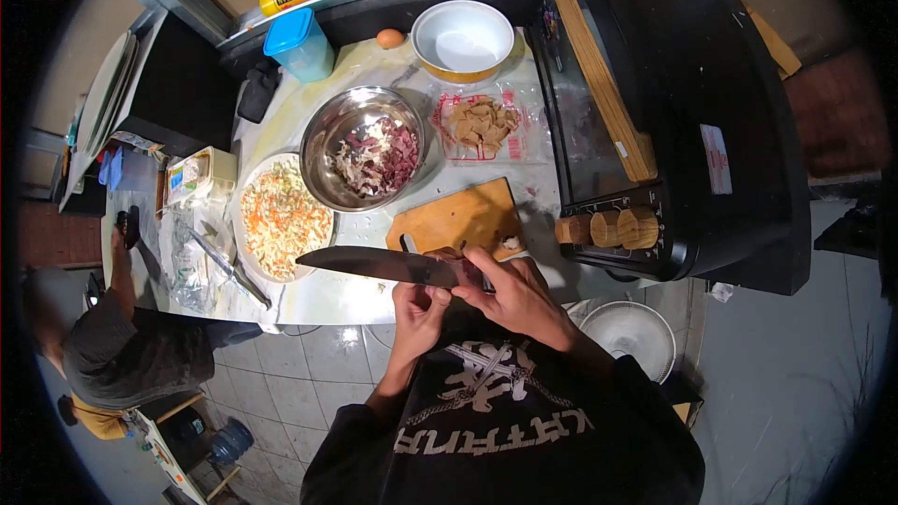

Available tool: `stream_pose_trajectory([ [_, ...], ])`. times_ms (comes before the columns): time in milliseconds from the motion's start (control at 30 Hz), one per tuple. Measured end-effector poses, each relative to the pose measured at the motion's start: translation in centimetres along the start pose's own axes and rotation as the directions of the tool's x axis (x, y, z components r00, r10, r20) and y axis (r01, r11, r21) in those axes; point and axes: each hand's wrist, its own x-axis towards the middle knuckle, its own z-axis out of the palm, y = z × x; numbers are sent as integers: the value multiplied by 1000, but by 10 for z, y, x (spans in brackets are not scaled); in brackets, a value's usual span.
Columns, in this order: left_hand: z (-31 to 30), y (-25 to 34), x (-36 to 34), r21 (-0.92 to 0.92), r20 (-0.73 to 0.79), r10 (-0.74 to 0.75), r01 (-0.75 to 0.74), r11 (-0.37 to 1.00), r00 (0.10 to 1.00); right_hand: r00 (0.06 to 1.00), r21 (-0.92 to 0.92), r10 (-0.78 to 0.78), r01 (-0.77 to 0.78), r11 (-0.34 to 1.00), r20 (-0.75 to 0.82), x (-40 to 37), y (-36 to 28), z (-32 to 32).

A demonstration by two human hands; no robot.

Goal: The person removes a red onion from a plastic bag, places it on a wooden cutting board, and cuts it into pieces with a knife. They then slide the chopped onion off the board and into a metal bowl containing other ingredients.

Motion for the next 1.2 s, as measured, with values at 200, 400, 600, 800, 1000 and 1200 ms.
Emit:
stream_pose_trajectory([
  [200,14,11,-1,-99,59,-35,41,994,998,989,13,117,-119,993,85,5,1,-5],
  [400,1,6,3,-243,37,-76,82,966,996,997,132,68,-73,989,38,-6,12,7],
  [600,-12,-10,7,-176,73,-51,63,982,996,975,1,129,-131,991,179,-8,6,2],
  [800,-10,-7,10,-145,60,-68,76,986,996,993,17,41,-43,999,108,-7,8,4],
  [1000,-10,-3,10,-168,99,-127,142,976,987,976,-13,137,-137,990,171,-7,3,-1],
  [1200,-8,0,14,-165,102,-99,115,979,990,987,23,93,-97,995,133,-4,3,0],
])
